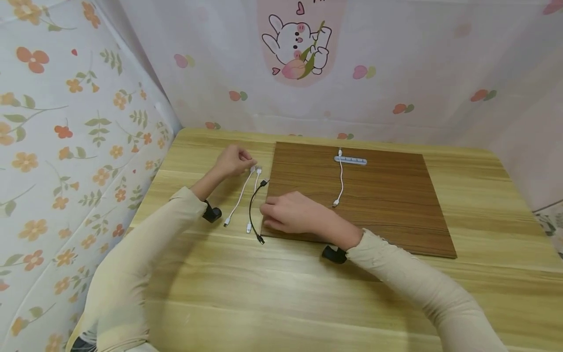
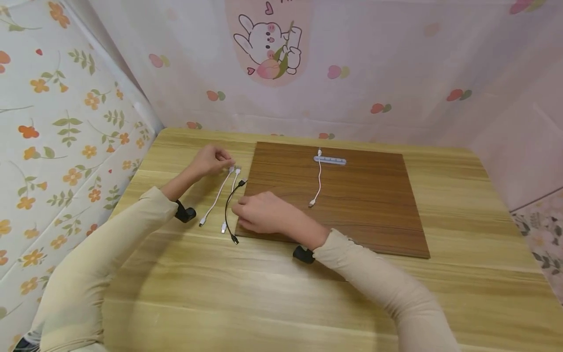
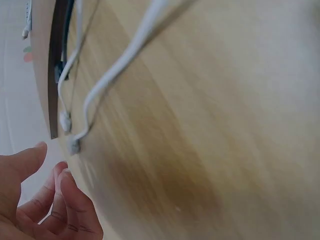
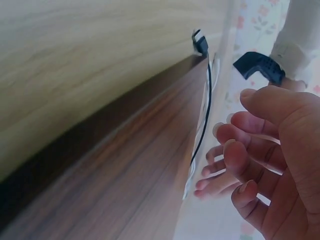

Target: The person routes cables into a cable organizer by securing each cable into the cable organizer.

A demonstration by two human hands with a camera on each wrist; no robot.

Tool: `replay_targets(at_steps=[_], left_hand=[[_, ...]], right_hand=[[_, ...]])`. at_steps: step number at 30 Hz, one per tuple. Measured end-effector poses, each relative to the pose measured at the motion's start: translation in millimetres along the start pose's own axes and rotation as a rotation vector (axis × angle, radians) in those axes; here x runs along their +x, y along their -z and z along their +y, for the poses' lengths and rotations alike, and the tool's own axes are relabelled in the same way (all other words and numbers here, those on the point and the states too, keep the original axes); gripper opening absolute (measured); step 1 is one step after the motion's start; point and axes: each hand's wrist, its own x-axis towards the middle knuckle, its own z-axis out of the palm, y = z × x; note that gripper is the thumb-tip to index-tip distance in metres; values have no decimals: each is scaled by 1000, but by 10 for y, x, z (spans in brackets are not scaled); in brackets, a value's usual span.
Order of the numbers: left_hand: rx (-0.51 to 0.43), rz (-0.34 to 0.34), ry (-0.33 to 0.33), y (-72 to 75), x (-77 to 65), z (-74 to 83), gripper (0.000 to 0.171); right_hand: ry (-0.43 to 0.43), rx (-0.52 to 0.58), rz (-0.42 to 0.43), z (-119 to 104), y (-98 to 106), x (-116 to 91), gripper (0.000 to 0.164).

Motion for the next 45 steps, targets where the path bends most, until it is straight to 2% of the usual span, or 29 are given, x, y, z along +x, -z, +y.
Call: replay_targets(at_steps=[4,9,13,19,26,31,37,45], left_hand=[[21,-25,6,-16,7,-24,24],[96,-51,-18,-50,28,-30,27],[112,-55,6,-47,21,-32,27],[107,-100,38,-43,18,-37,31],[96,-128,30,-44,20,-31,38],[43,-162,42,-38,21,-50,45],[11,-181,32,-5,13,-84,45],[-5,-194,43,50,-12,-86,46]], right_hand=[[17,-4,-2,-55,-12,60,13],[42,7,-19,-115,-29,121,13],[72,0,-10,-142,-39,158,15],[78,-10,-14,-161,-36,166,16],[91,-20,-13,-196,-46,191,13],[93,-36,-18,-230,-55,239,12],[70,-71,-58,-294,-93,333,13],[86,-163,-4,-395,-190,496,10]])
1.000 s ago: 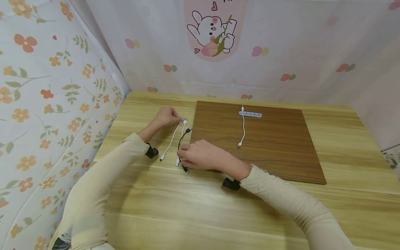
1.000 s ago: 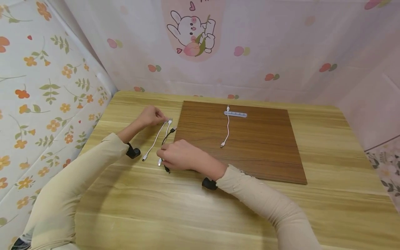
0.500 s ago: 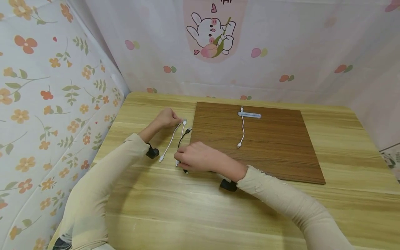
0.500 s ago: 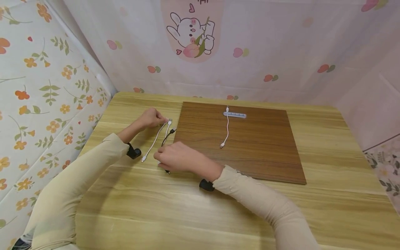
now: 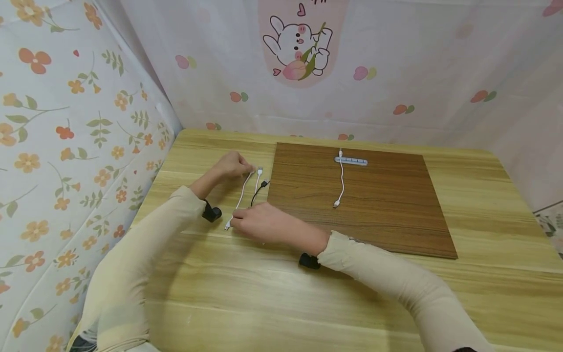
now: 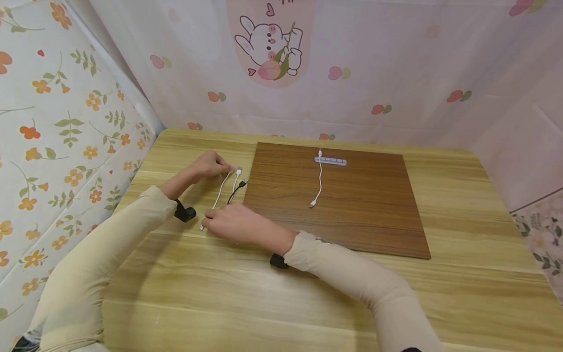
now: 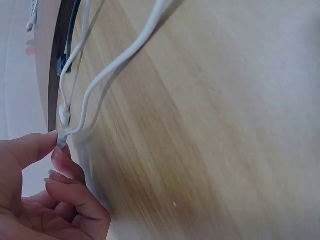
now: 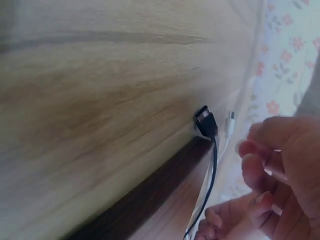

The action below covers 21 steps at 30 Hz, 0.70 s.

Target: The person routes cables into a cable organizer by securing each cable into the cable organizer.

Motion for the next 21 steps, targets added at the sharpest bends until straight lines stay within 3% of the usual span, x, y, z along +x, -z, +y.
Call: replay_targets(at_steps=[13,21], left_hand=[[-62,32,-24,-9,-23,-14,46],[-103,37,-20,-13,-16,-16,44]], right_hand=[[-56,-58,-77,-34,-99,191,14],[-27,-71,-56,-31,-139,252,16]])
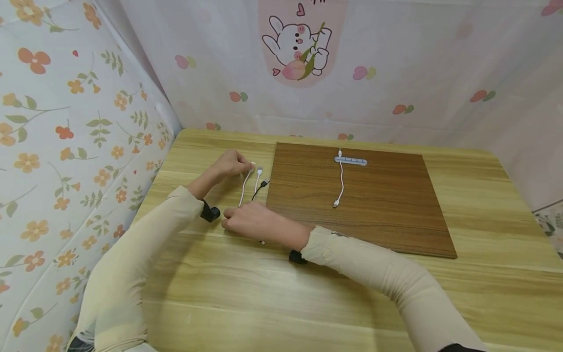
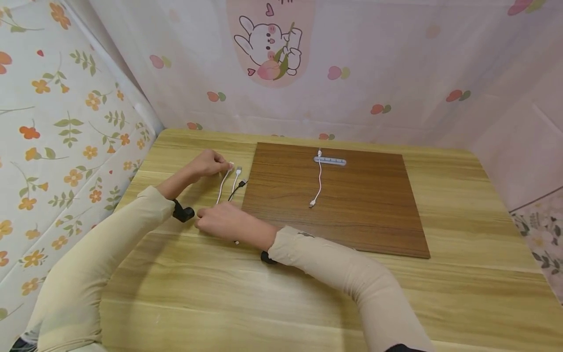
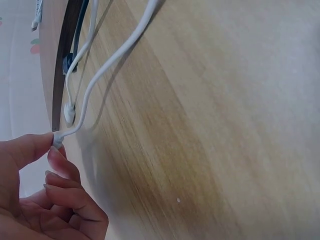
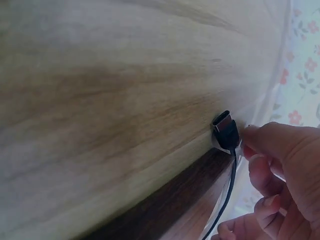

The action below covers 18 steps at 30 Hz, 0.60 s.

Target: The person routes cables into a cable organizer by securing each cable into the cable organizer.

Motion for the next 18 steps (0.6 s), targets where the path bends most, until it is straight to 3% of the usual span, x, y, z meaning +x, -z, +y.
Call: replay_targets(at_steps=[18], left_hand=[[15,14,-45,-9,30,-45,47]], right_hand=[[102,-162,40,7,-30,16,16]])
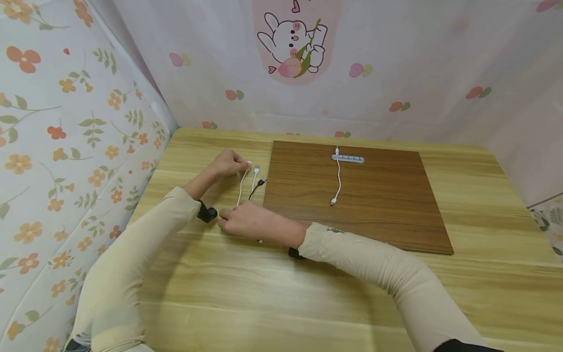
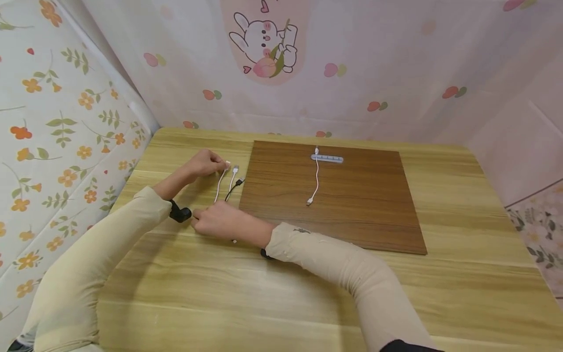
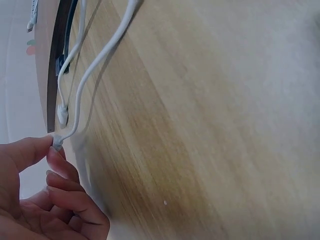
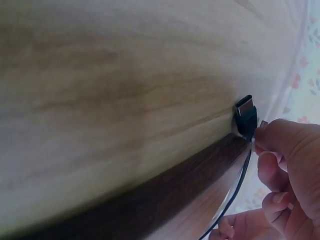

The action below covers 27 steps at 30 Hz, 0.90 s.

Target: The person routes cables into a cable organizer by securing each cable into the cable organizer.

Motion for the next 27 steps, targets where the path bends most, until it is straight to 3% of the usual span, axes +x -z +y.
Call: replay_targets(at_steps=[5,14,20,27], left_hand=[[6,-1,16,14,-8,7,47],[10,-3,21,24,-10,22,48],[23,-21,34,16,3,40,46],[7,-15,0,7,-5,73,46]], right_hand=[[32,-1,26,17,-3,-8,16],[107,-119,79,19,-64,-13,21],[154,-159,63,28,-65,-10,20],[167,-181,84,35,-76,-32,23]])
